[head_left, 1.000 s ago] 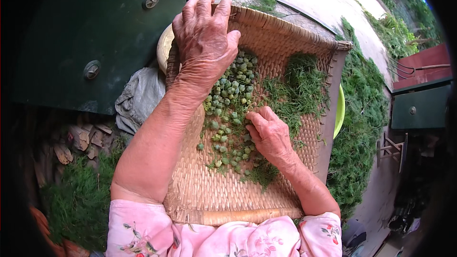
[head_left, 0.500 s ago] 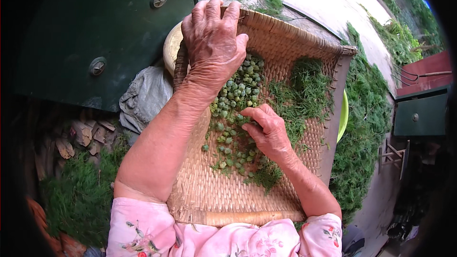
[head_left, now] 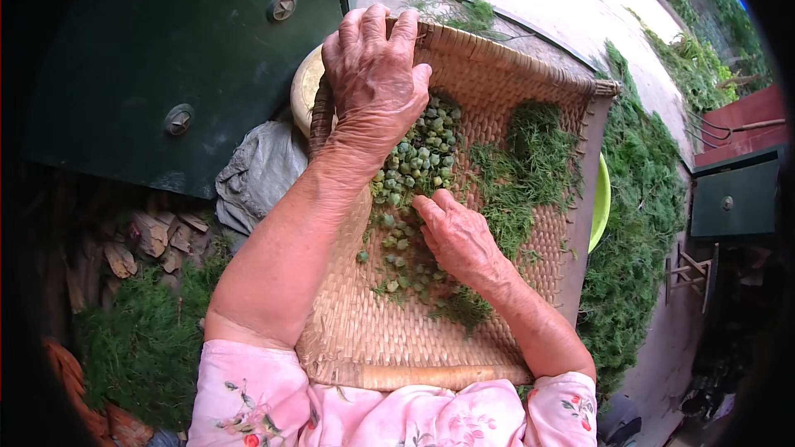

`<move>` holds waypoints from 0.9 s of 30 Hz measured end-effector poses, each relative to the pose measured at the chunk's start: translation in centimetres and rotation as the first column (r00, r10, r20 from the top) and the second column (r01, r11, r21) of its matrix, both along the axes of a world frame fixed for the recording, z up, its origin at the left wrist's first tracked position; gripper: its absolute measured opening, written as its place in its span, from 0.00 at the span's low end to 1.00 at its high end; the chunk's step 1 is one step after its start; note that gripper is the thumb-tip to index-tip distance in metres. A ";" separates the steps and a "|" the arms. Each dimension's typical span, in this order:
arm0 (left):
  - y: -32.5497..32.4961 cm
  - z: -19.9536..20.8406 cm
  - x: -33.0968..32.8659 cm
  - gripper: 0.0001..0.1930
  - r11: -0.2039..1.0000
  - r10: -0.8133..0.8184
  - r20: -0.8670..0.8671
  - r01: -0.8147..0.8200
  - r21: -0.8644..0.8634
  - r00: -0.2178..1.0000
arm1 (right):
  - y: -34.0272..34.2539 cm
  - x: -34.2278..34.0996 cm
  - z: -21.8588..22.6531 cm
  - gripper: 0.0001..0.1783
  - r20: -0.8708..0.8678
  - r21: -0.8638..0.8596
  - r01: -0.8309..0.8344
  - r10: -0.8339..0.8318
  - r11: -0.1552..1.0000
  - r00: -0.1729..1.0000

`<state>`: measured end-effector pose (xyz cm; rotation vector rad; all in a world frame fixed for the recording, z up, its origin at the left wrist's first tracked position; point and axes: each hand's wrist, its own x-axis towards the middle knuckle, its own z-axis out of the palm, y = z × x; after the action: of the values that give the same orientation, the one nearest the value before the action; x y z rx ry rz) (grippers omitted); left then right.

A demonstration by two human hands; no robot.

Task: The person sorts green cones from plant foliage in a woven basket by hand, stirs the contents, and lifts the basket onto their lap.

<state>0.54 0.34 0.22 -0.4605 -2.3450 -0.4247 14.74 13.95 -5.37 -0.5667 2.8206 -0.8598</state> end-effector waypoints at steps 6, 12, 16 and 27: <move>0.2 0.6 0.5 0.31 1.000 -0.008 0.026 0.007 0.004 1.000 | 1.8 -0.4 0.9 0.20 0.173 -0.417 0.140 -0.073 0.898 0.982; 0.0 0.5 0.4 0.32 1.000 0.004 0.037 -0.003 -0.019 0.999 | 3.9 0.2 -0.4 0.18 0.587 -0.765 0.642 0.356 -0.049 0.727; 0.1 0.6 0.4 0.31 1.000 0.005 0.034 -0.004 -0.024 0.999 | 2.9 0.3 0.2 0.14 0.575 -0.737 0.658 0.369 -0.154 0.730; 0.2 0.5 0.4 0.30 1.000 -0.001 0.026 0.001 0.007 1.000 | 1.8 0.1 1.0 0.09 -0.107 -0.297 0.215 -0.256 0.930 0.961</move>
<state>0.90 0.54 0.72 -0.4557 -2.3672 -0.4422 14.85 15.70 -4.38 -0.3347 2.9593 -1.3352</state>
